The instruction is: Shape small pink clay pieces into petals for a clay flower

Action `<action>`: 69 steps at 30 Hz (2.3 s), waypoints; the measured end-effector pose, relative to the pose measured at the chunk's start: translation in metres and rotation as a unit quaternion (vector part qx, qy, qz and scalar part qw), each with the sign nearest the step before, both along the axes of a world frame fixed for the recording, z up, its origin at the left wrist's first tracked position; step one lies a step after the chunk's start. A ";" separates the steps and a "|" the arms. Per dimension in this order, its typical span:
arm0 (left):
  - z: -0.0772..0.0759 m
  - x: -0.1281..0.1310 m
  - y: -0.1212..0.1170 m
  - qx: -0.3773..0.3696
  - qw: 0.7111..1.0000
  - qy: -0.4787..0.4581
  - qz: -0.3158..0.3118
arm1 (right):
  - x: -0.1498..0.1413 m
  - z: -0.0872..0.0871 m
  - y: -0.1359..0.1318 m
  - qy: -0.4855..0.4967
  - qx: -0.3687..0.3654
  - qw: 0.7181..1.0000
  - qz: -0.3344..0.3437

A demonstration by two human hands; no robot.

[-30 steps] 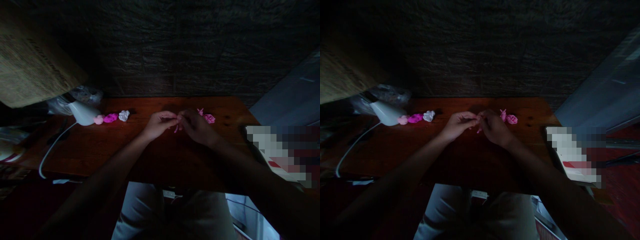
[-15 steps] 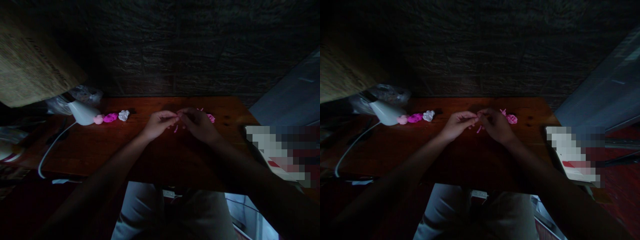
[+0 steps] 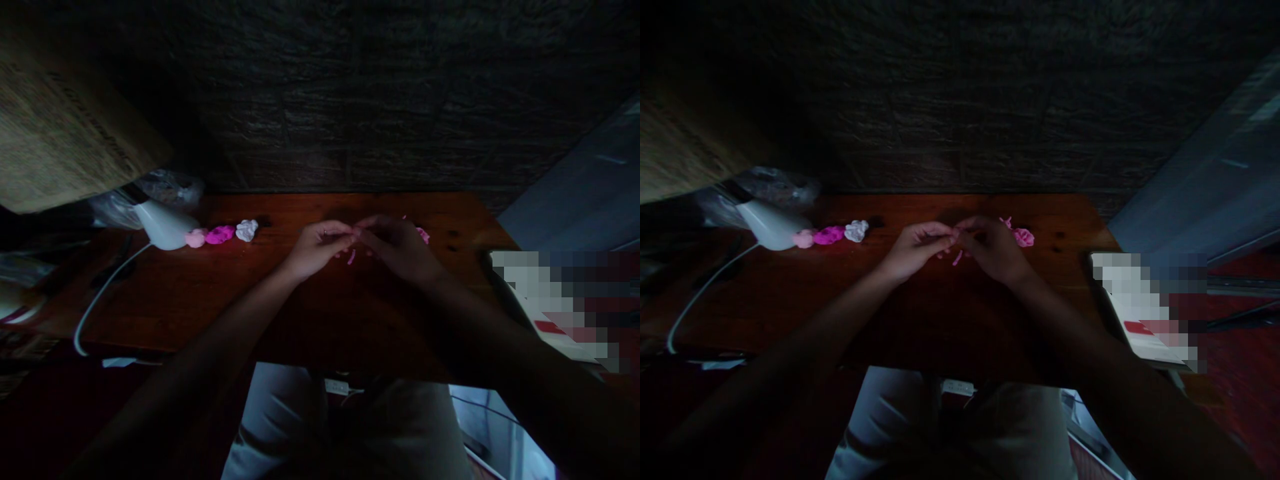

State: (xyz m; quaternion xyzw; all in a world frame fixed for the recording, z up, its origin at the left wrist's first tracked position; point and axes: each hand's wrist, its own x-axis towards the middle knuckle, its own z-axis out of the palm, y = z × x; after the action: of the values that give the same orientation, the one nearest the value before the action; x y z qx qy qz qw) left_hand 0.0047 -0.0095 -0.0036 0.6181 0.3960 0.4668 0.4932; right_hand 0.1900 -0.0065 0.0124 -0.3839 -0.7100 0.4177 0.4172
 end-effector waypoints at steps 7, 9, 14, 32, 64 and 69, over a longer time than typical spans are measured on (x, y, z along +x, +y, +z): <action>0.000 -0.001 0.000 0.005 1.000 0.014 0.009 | 0.000 0.000 -0.001 -0.033 0.009 0.999 -0.021; -0.001 -0.001 0.001 0.008 1.000 0.017 0.009 | -0.001 0.000 -0.002 -0.048 0.024 0.998 -0.023; 0.000 -0.001 0.000 -0.001 1.000 0.012 0.021 | -0.002 0.002 -0.004 -0.045 0.062 0.997 -0.008; 0.000 0.001 0.000 0.003 1.000 -0.010 -0.015 | -0.002 0.002 -0.003 0.089 -0.079 0.992 -0.036; 0.004 0.002 -0.001 -0.062 0.997 -0.053 0.015 | 0.000 0.005 -0.002 0.022 -0.073 0.997 -0.031; 0.003 0.001 0.000 -0.059 0.997 -0.053 0.014 | 0.000 0.004 -0.002 0.026 -0.087 0.995 -0.032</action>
State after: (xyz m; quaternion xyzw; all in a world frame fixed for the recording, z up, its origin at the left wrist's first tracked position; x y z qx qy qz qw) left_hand 0.0062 -0.0095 -0.0006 0.5568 0.4045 0.4813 0.5429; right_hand 0.1898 -0.0085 0.0167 -0.4306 -0.6469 0.4743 0.4136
